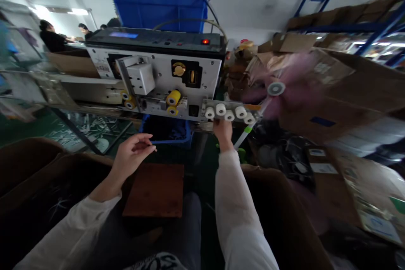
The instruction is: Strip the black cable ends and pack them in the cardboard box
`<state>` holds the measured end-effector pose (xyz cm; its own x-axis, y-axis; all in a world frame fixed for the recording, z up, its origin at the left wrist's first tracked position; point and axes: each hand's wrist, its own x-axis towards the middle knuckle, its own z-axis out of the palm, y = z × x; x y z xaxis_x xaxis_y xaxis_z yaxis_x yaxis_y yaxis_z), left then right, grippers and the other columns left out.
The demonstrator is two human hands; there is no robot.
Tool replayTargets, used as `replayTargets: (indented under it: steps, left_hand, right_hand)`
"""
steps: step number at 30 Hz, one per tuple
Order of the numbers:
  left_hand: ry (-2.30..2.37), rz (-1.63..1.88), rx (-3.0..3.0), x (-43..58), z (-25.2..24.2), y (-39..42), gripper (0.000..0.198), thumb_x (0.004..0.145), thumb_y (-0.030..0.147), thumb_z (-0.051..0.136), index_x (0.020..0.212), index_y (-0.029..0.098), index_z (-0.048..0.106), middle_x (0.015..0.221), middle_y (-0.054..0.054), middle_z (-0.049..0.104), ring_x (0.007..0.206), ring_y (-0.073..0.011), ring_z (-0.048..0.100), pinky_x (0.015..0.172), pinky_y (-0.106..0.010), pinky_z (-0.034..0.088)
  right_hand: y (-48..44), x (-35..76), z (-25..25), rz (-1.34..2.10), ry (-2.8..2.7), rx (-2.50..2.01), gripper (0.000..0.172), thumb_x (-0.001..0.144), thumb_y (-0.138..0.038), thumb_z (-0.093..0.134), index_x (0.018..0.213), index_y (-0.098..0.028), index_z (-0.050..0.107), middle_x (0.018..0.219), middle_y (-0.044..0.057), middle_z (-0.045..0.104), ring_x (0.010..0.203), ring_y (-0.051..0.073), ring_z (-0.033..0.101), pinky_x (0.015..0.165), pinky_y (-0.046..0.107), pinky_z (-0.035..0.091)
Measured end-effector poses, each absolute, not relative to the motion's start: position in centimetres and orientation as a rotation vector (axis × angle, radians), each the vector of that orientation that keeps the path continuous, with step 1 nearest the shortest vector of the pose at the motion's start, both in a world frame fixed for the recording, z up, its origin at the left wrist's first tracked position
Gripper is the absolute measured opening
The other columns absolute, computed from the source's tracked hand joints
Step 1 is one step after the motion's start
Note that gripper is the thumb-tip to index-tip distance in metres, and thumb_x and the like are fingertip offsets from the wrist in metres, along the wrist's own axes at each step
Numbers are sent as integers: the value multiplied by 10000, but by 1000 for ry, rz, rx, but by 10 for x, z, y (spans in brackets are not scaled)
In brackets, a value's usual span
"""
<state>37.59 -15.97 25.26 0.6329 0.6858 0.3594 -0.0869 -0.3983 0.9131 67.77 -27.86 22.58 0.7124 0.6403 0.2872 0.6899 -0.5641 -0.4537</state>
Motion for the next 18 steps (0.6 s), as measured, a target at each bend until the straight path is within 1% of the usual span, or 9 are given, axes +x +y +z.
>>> replayTargets:
  steps: [1,2,3,5,6,9,11,14,18]
  left_hand:
    - [471,910,1766,378,253,-160,343,689,310,725,982,170,614,795,-8,614,681,-152,674,630,-244,554]
    - [457,905,1742,381,253,-161,336,688,306,725,972,165,614,791,-8,612,675,-151,674,630,-247,552]
    - [441,897,1726,385,253,-163,331,688,304,726,964,161,614,787,-9,611,673,-152,673,636,-250,552]
    - [408,873,1704,394,252,-168,334,684,304,730,959,153,614,784,-11,612,672,-154,672,652,-262,552]
    - [389,861,1695,398,251,-172,340,683,307,733,959,149,613,787,-14,615,672,-155,671,660,-269,553]
    - [307,880,1643,404,249,-180,359,715,334,713,998,145,602,876,-47,637,769,-174,681,738,-295,549]
    - [267,935,1587,402,247,-182,359,763,367,668,1038,150,591,976,-75,641,897,-192,668,805,-311,534]
    - [306,921,1594,394,243,-184,350,813,411,602,1037,143,602,953,-79,656,897,-178,650,789,-296,527]
    - [300,626,1797,386,238,-198,340,829,441,564,958,136,644,833,-57,660,777,-156,630,733,-273,513]
  right_hand:
    - [-290,658,217,-90,-950,-2349,309,876,-234,364,1024,-89,593,985,205,650,952,318,586,832,465,437]
    - [-301,634,208,-13,-969,-2295,288,882,-282,386,996,-122,596,927,160,663,870,275,610,779,412,470]
    - [-311,607,200,190,-1043,-2082,282,890,-324,406,1020,-147,584,908,125,666,835,238,618,747,368,485]
    - [-326,553,187,585,-1177,-1653,339,916,-401,408,1159,-194,520,964,81,663,870,196,621,737,323,498]
    - [-330,530,184,665,-1181,-1530,331,923,-419,409,1147,-205,525,925,61,662,831,176,618,720,306,496]
    - [-336,493,184,699,-1058,-1402,295,924,-447,428,938,-194,579,653,-3,583,591,122,541,575,253,451]
    - [-341,494,190,689,-941,-1355,298,911,-454,461,853,-186,579,558,-32,507,502,100,470,500,231,401]
    - [-356,508,199,740,-842,-1231,289,889,-450,509,862,-176,598,547,-39,490,490,91,462,470,216,376]
    - [-373,514,210,759,-787,-1167,295,868,-454,542,868,-171,625,552,-38,483,473,80,444,443,207,344]
